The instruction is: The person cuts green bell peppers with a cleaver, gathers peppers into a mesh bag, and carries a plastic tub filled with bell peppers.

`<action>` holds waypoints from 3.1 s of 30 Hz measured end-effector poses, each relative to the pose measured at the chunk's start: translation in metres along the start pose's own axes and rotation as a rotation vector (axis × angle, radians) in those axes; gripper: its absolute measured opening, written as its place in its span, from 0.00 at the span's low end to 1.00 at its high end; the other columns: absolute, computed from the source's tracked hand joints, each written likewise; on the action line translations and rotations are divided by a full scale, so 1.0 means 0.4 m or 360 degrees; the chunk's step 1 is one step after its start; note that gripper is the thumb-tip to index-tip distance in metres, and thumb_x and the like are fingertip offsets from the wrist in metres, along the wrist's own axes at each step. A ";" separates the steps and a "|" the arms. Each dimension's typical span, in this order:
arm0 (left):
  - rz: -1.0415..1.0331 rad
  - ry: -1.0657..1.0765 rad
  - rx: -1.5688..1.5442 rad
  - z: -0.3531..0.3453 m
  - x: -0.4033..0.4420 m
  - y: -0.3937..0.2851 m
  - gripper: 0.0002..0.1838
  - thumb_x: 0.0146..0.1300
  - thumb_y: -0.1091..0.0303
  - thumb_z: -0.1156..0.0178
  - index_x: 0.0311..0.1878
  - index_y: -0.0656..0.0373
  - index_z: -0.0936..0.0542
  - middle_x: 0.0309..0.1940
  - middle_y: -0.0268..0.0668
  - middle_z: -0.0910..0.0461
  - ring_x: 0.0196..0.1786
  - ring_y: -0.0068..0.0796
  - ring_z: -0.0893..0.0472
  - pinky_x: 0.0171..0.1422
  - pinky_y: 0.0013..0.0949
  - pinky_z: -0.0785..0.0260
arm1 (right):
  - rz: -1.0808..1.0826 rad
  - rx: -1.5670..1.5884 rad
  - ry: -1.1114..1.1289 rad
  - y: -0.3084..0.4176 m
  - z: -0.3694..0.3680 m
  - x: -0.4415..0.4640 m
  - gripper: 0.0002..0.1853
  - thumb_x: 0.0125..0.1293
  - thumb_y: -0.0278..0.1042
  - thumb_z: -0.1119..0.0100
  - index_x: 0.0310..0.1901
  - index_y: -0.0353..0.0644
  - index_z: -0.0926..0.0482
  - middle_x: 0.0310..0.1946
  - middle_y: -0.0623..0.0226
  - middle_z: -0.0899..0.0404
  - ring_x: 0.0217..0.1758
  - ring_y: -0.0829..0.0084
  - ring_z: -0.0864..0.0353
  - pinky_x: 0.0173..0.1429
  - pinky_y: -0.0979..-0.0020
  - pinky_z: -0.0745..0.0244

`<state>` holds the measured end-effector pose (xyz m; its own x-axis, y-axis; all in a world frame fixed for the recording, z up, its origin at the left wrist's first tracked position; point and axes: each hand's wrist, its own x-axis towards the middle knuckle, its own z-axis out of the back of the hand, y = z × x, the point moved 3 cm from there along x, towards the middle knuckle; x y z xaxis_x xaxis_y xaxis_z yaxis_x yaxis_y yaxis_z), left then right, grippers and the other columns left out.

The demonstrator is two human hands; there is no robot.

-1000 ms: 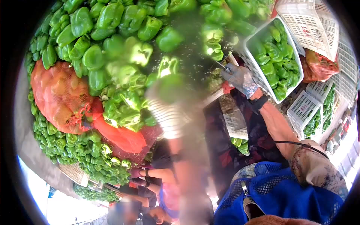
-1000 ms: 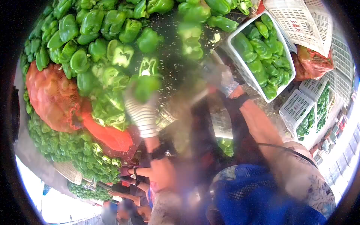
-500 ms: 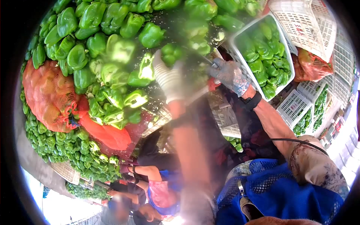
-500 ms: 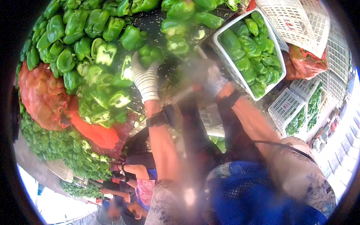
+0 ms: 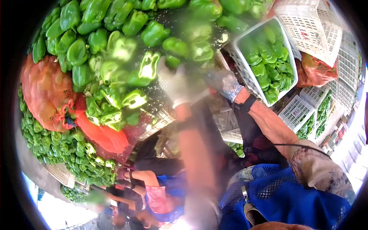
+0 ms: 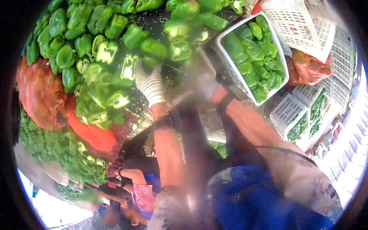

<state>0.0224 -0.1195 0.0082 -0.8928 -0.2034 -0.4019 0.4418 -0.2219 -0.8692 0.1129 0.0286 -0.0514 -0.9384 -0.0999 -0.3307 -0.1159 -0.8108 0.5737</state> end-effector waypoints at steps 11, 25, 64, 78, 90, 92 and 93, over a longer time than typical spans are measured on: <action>0.0375 -0.0077 -0.0527 -0.055 0.019 0.058 0.43 0.45 0.82 0.33 0.67 0.70 0.41 0.52 0.47 0.26 0.50 0.36 0.24 0.57 0.34 0.29 | 0.0203 -0.0517 -0.0193 0.120 0.200 -0.013 0.11 0.62 0.30 0.43 0.46 0.45 0.20 0.36 0.57 0.23 0.31 0.59 0.20 0.34 0.63 0.25; 0.0029 -0.0457 -0.0749 0.265 0.074 -0.034 0.37 0.52 0.71 0.41 0.68 0.63 0.40 0.57 0.48 0.29 0.56 0.40 0.28 0.63 0.40 0.34 | 0.0853 -0.0306 -0.0021 0.366 0.063 0.044 0.13 0.57 0.31 0.42 0.45 0.48 0.19 0.34 0.64 0.24 0.27 0.67 0.22 0.25 0.68 0.28; -0.0134 -0.1132 -0.0771 0.405 0.084 0.118 0.45 0.51 0.68 0.33 0.70 0.59 0.47 0.57 0.47 0.33 0.54 0.42 0.28 0.56 0.44 0.29 | 0.0485 -0.0249 0.0578 0.473 -0.121 0.170 0.21 0.57 0.32 0.46 0.54 0.43 0.26 0.46 0.55 0.23 0.49 0.62 0.21 0.50 0.61 0.25; 0.0195 -0.0655 -0.0405 0.154 0.021 0.048 0.44 0.50 0.61 0.28 0.68 0.60 0.39 0.57 0.49 0.30 0.56 0.41 0.28 0.63 0.42 0.33 | 0.0942 -0.0190 -0.0360 0.257 0.093 0.180 0.11 0.56 0.32 0.38 0.42 0.49 0.18 0.31 0.64 0.22 0.28 0.67 0.20 0.27 0.67 0.25; 0.0139 -0.0411 0.0123 0.039 0.063 0.112 0.32 0.71 0.52 0.53 0.67 0.70 0.39 0.61 0.53 0.32 0.57 0.42 0.28 0.64 0.37 0.36 | 0.0643 -0.0342 -0.0213 0.152 0.176 0.045 0.12 0.60 0.37 0.39 0.46 0.48 0.21 0.26 0.61 0.22 0.26 0.61 0.19 0.30 0.66 0.24; 0.0207 -0.0405 0.0039 0.047 0.042 0.087 0.28 0.71 0.54 0.53 0.65 0.68 0.35 0.59 0.51 0.30 0.55 0.41 0.26 0.62 0.37 0.34 | 0.0659 -0.0323 -0.0273 0.186 0.218 0.034 0.13 0.61 0.39 0.39 0.44 0.44 0.22 0.23 0.61 0.21 0.25 0.61 0.19 0.29 0.66 0.25; 0.0301 -0.0375 -0.0072 0.043 0.035 0.070 0.27 0.71 0.55 0.54 0.64 0.68 0.35 0.59 0.51 0.30 0.54 0.41 0.26 0.62 0.37 0.34 | 0.0566 -0.0192 -0.0298 0.221 0.245 0.025 0.13 0.61 0.40 0.38 0.43 0.42 0.22 0.22 0.61 0.22 0.25 0.62 0.20 0.28 0.66 0.25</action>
<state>0.0236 -0.1449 -0.0167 -0.7477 -0.4539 -0.4846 0.5894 -0.1175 -0.7993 0.0613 0.0124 0.0695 -0.9574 -0.2881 0.0206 0.2544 -0.8075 0.5322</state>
